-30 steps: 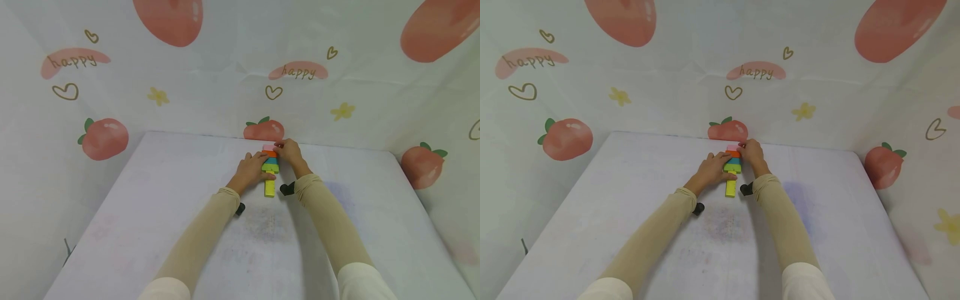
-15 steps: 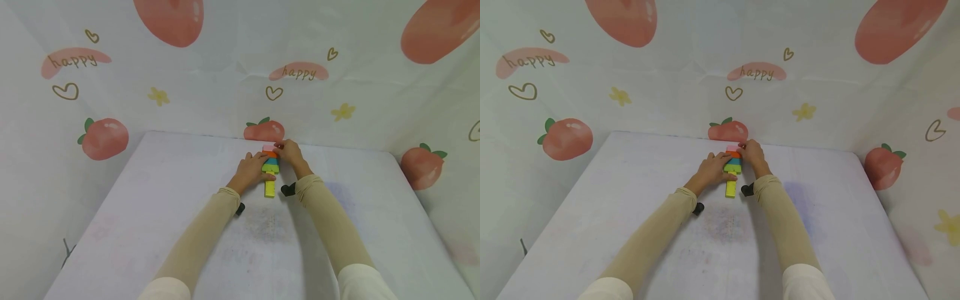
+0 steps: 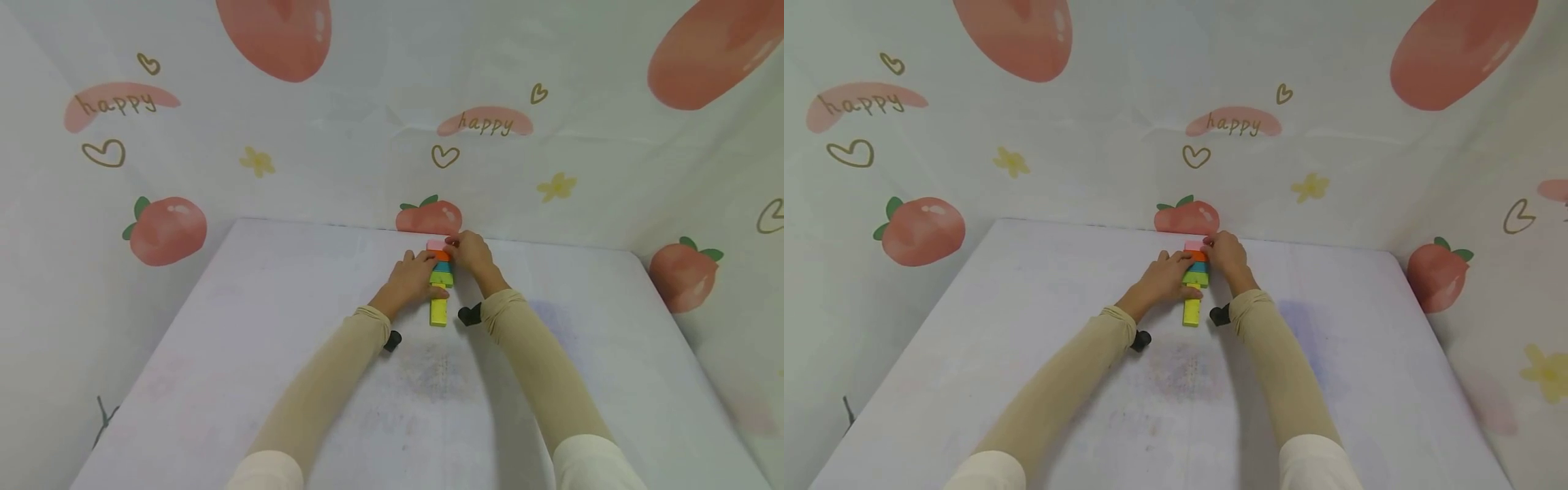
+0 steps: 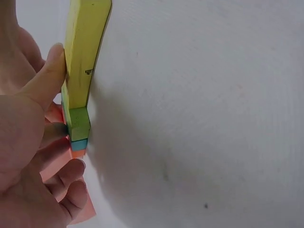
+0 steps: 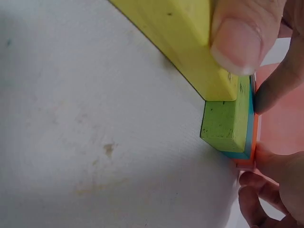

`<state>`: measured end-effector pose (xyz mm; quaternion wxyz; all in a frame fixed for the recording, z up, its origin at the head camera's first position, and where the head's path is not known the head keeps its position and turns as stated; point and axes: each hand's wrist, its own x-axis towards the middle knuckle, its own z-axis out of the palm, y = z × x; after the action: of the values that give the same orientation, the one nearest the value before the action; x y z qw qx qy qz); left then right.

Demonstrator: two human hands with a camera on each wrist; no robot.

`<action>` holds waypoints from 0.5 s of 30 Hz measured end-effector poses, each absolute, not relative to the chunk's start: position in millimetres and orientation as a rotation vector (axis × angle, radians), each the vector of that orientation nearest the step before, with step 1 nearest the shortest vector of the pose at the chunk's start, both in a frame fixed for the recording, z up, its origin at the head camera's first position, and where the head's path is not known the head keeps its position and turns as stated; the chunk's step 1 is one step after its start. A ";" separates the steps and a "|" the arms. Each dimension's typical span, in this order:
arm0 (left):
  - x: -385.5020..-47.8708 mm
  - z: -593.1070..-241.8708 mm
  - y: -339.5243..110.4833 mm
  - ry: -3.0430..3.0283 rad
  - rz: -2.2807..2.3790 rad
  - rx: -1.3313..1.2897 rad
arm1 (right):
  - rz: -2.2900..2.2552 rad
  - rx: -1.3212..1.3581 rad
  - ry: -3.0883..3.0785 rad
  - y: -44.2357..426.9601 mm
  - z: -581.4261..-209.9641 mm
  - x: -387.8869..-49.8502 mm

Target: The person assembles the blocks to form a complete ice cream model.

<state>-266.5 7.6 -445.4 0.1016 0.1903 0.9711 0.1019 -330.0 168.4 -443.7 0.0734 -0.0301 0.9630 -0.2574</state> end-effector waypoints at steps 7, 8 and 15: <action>-267.9 -448.0 8.8 2.891 0.236 0.609 | -0.720 -0.097 2.923 165.9 -441.8 -327.9; -268.0 -448.5 8.7 2.899 0.221 0.619 | -0.711 -0.099 2.930 165.8 -441.9 -327.8; -265.0 -445.0 9.1 2.961 0.104 0.734 | -0.627 -0.110 2.957 166.4 -443.7 -327.1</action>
<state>-265.0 9.1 -445.0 0.0447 0.2401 0.9691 0.0340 -327.1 166.4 -443.7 0.0583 -0.0365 0.9759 -0.2071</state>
